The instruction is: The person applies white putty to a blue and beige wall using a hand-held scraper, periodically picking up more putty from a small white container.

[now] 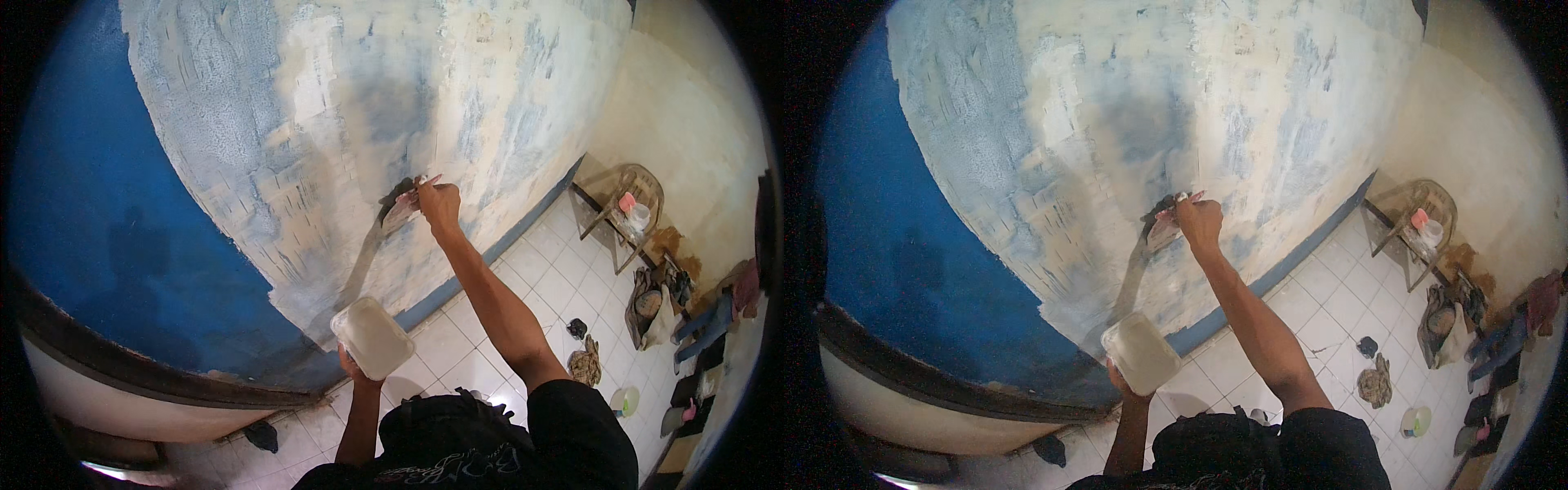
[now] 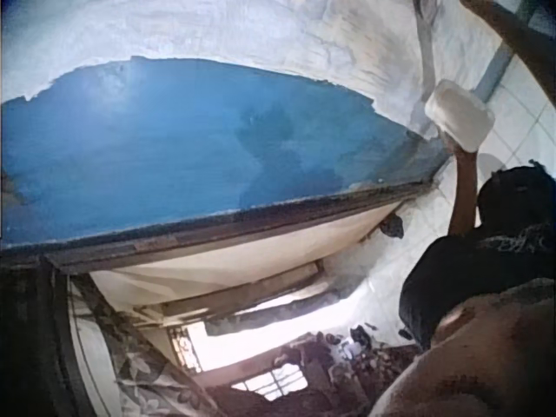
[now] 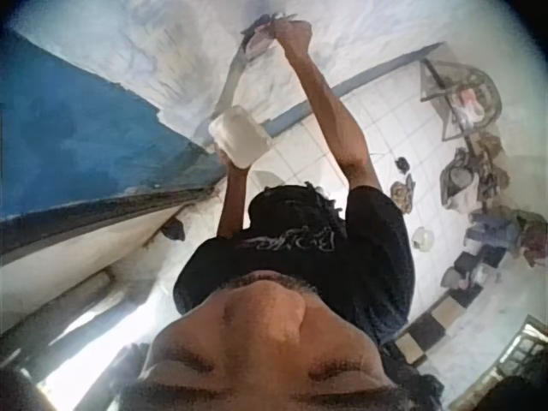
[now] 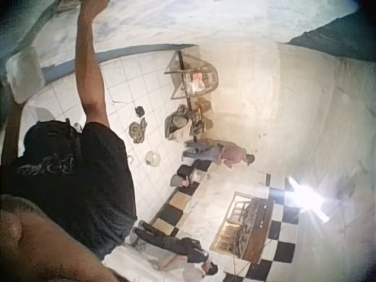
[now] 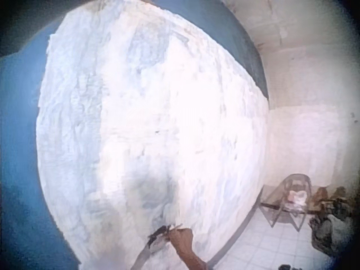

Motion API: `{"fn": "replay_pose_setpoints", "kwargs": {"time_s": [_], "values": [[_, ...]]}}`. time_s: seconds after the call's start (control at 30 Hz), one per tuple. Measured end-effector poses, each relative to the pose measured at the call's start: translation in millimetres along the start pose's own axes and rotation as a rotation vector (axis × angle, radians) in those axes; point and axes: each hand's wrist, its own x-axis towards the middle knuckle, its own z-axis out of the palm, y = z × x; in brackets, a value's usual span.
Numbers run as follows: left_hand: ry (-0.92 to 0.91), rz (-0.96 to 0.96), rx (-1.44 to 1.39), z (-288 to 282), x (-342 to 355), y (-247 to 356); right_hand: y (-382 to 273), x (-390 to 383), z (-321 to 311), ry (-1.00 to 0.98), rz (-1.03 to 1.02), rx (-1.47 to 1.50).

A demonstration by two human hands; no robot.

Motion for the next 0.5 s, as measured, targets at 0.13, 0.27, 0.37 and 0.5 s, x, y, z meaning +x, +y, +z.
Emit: {"fn": "replay_pose_setpoints", "kwargs": {"time_s": [0.13,0.27,0.37,0.5], "values": [[0.027,-0.014,-0.026,-9.4,-7.1,5.3,-49.3,-14.7,-5.5,0.029,0.013,-0.063],[0.025,-0.018,0.006,-8.4,-10.0,1.4,-44.6,9.5,-23.1,0.019,-0.114,0.155],[0.054,0.042,0.031,-9.1,-19.0,7.4,-62.9,-30.4,-59.3,0.019,-0.081,0.294],[0.093,0.085,0.087,-3.6,-33.0,7.2,-10.7,-66.4,-78.4,0.062,0.000,0.291]]}}
